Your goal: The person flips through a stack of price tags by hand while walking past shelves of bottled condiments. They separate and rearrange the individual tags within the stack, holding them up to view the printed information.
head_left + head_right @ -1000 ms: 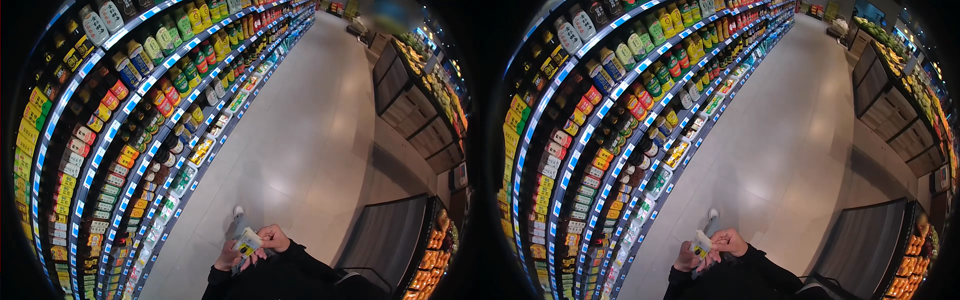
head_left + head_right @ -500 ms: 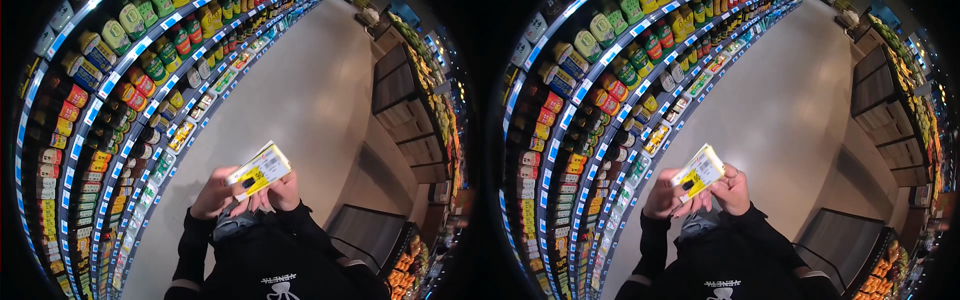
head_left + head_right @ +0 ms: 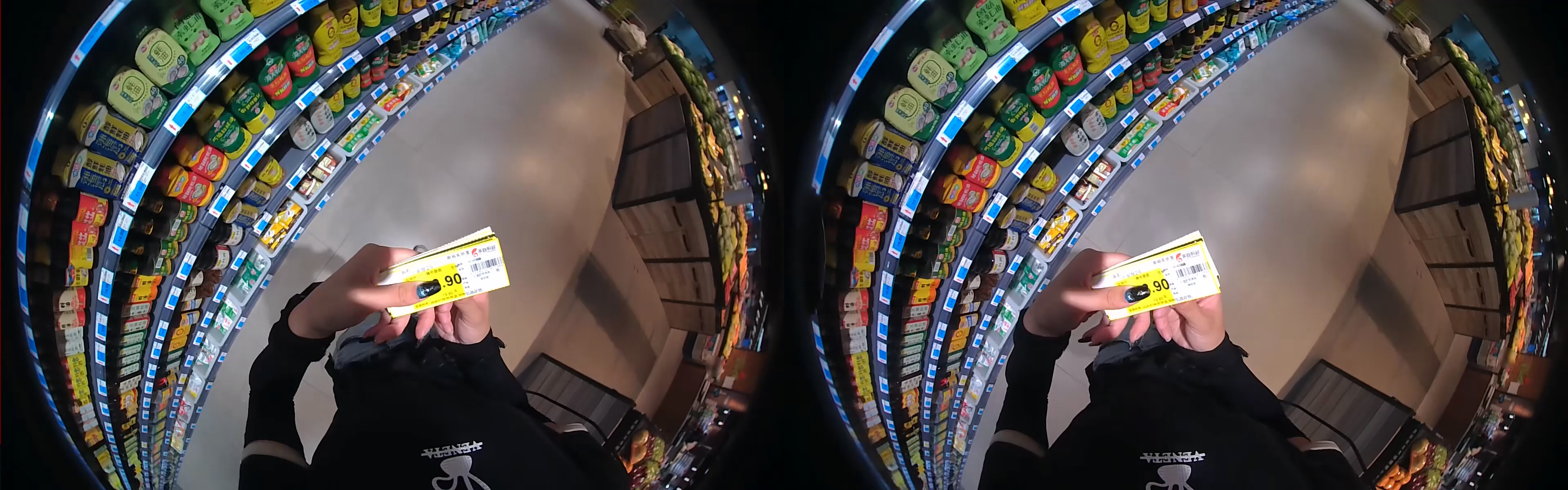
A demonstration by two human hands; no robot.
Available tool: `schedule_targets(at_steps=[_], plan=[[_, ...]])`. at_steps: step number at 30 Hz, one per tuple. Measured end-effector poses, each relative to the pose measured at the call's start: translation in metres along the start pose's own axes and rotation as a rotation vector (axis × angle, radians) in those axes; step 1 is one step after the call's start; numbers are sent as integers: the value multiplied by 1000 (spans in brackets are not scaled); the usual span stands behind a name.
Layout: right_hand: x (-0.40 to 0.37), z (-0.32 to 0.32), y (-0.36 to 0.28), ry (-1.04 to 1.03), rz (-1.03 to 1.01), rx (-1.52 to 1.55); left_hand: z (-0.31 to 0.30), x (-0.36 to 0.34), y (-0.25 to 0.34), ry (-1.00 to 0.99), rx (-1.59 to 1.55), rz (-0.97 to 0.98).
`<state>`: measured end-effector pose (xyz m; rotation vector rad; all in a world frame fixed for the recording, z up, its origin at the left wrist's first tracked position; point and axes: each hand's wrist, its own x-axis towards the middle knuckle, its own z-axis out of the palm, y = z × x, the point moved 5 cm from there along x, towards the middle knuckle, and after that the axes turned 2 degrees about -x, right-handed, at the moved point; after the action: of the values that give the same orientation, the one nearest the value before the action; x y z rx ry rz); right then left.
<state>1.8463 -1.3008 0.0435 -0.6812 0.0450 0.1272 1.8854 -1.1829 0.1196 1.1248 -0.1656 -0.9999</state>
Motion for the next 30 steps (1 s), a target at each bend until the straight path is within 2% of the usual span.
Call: schedule_targets(at_steps=[3,5,6,11,13,15,17,19,24,27,30], plan=[[38,-11,-19,32,66,25,-13,38,13,14,16,-57],[64,-19,-31,195,194,86,-18,63,24,39,-1,-26],[78,-25,-37,104,202,90,-20,74,31,82,-30,-7],[134,-40,-71,13,259,60,-28,119,56,198,-87,143],[150,-49,-75,-4,260,76,-31,137,56,223,-111,162],[165,-62,-74,-63,296,85,-37,150,51,365,-265,166],[177,-62,-75,-118,333,99,-41,161,48,384,-321,219],[186,-62,-78,-83,342,21,-41,168,45,342,-414,257],[202,-73,-70,-296,381,32,-47,173,40,442,-450,302],[208,-70,-64,-386,498,201,-52,169,44,516,-429,331],[207,-68,-58,-369,474,223,-51,164,52,525,-414,341]])
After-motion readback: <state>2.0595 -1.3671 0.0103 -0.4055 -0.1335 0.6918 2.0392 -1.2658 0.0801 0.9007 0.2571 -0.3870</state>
